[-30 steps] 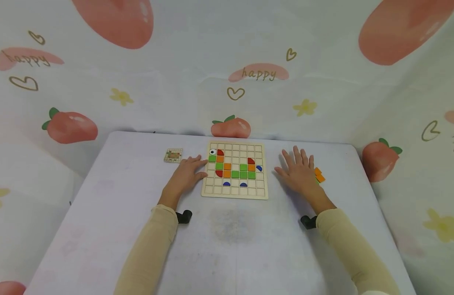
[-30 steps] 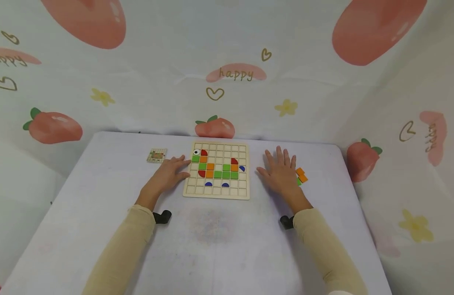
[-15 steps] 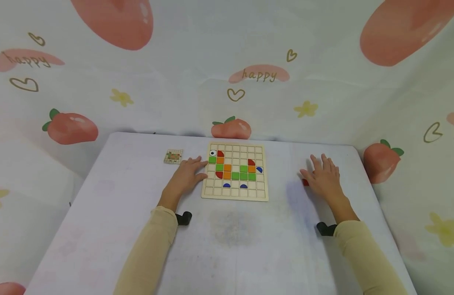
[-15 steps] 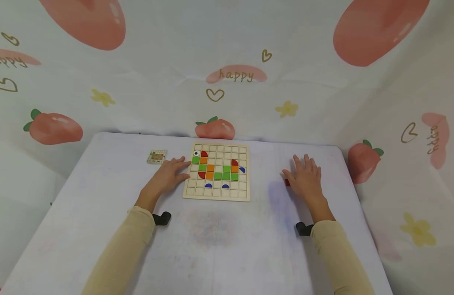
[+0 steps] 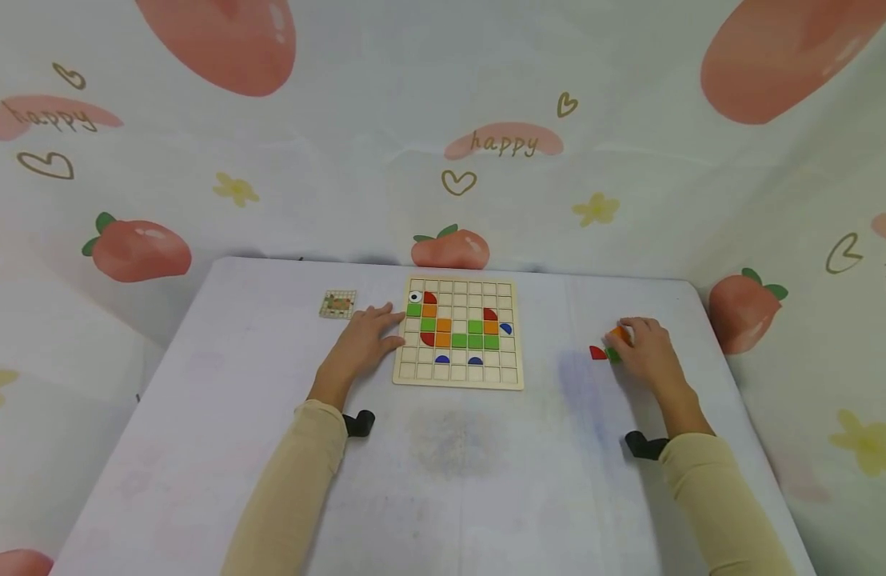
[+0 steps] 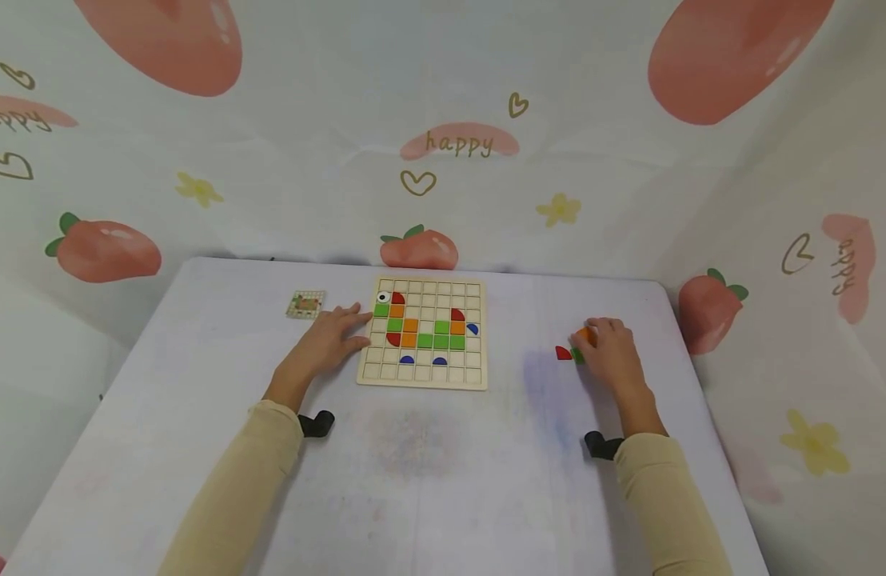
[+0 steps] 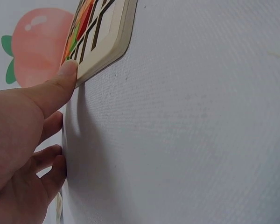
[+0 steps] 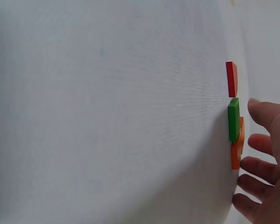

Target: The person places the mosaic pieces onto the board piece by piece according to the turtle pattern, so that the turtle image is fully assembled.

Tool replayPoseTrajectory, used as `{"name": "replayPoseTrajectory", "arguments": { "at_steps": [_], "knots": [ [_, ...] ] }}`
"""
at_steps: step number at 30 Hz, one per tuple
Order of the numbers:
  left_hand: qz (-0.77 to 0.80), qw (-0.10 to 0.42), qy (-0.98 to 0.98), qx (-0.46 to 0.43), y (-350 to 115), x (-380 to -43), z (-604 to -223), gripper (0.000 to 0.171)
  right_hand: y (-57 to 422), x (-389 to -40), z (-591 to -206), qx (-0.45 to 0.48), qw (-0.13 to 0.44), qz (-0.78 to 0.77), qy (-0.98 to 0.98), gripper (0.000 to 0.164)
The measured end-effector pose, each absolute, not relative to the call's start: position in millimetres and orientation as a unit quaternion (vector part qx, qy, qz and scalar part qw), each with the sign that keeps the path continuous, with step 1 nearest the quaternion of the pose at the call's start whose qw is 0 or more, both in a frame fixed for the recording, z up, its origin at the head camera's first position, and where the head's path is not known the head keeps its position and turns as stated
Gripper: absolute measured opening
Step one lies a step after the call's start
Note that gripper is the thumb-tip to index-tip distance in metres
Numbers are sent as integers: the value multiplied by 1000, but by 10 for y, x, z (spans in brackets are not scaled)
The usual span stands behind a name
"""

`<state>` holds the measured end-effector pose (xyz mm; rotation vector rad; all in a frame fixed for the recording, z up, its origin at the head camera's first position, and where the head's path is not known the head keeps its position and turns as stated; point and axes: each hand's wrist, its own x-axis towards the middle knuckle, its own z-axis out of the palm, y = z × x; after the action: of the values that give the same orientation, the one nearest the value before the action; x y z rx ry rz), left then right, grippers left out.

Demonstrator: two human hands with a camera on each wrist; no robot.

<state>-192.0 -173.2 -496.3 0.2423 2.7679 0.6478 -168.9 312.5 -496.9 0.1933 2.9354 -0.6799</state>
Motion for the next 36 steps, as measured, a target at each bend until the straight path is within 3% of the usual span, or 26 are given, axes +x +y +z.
{"name": "replayPoseTrajectory", "arguments": {
  "at_steps": [19, 28, 36],
  "knots": [
    [232, 144, 959, 77, -1740, -1933, -4951, 62, 3088, -1697, -4962, 75, 3, -242, 967, 36],
    [235, 139, 959, 78, -1728, -1937, -4970, 62, 3008, -1750, -4932, 84, -6, -263, 961, 39],
    [236, 140, 959, 74, -1719, -1934, -4969, 62, 2798, -1835, -4762, 20, -32, -320, 947, 40]
  ]
}}
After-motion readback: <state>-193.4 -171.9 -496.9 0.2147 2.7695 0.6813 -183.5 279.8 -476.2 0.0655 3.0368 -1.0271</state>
